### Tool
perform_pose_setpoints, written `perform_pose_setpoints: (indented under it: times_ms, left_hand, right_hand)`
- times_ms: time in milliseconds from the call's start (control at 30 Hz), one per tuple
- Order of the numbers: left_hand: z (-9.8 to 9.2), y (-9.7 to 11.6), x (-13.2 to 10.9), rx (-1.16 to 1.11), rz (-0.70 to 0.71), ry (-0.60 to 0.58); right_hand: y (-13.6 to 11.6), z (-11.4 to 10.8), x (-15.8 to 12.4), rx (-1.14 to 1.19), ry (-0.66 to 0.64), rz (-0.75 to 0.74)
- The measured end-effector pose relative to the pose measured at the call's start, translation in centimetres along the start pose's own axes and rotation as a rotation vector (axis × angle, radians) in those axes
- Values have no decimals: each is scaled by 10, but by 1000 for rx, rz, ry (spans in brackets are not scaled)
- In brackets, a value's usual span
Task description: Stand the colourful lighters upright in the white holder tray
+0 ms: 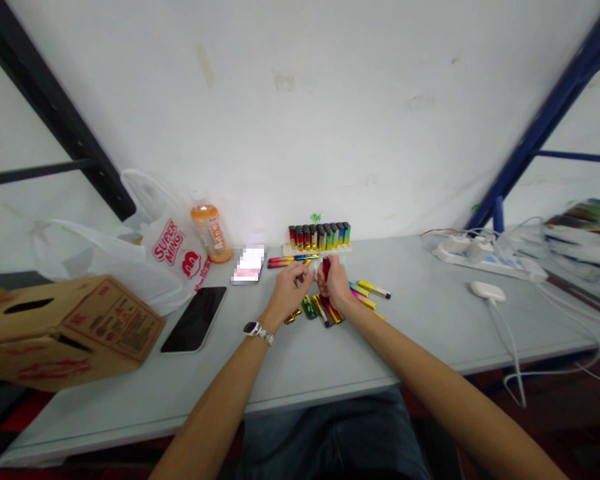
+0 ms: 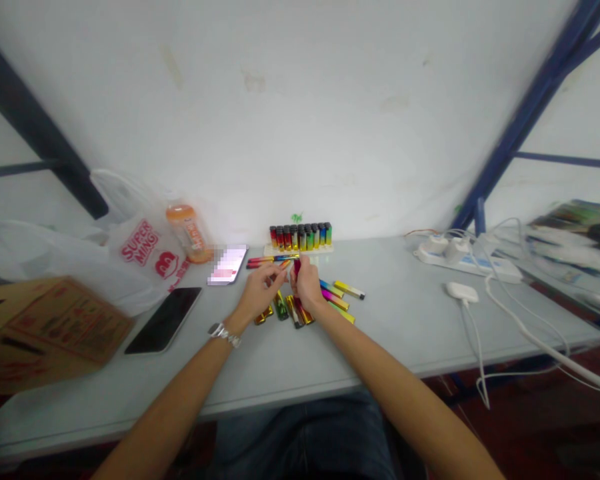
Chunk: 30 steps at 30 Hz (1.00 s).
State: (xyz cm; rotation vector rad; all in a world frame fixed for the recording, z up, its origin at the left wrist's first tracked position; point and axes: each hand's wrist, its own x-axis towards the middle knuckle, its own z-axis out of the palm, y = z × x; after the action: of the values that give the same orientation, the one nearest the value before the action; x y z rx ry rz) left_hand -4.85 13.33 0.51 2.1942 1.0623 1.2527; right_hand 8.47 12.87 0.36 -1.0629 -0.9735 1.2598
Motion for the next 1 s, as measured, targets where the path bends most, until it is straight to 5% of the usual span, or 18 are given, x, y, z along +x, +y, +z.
perform_pose_setpoints:
  times_ms: [333,533,767,1000]
  left_hand:
    - [0,0,-1,4,-13,4]
    - [0,-3,-1,11,-23,-4]
    - [3,-6,-2,-8,-28,-22]
    - [1,-4,-4,-15,-62,-41]
  right_hand:
    - [-4,-1,4,74,26,-10]
    - [-12,-8,7,115,-100,-119]
    - [-15,-22,42,-370,-28,-409]
    - [-45,-24,99,-884,-47,-626]
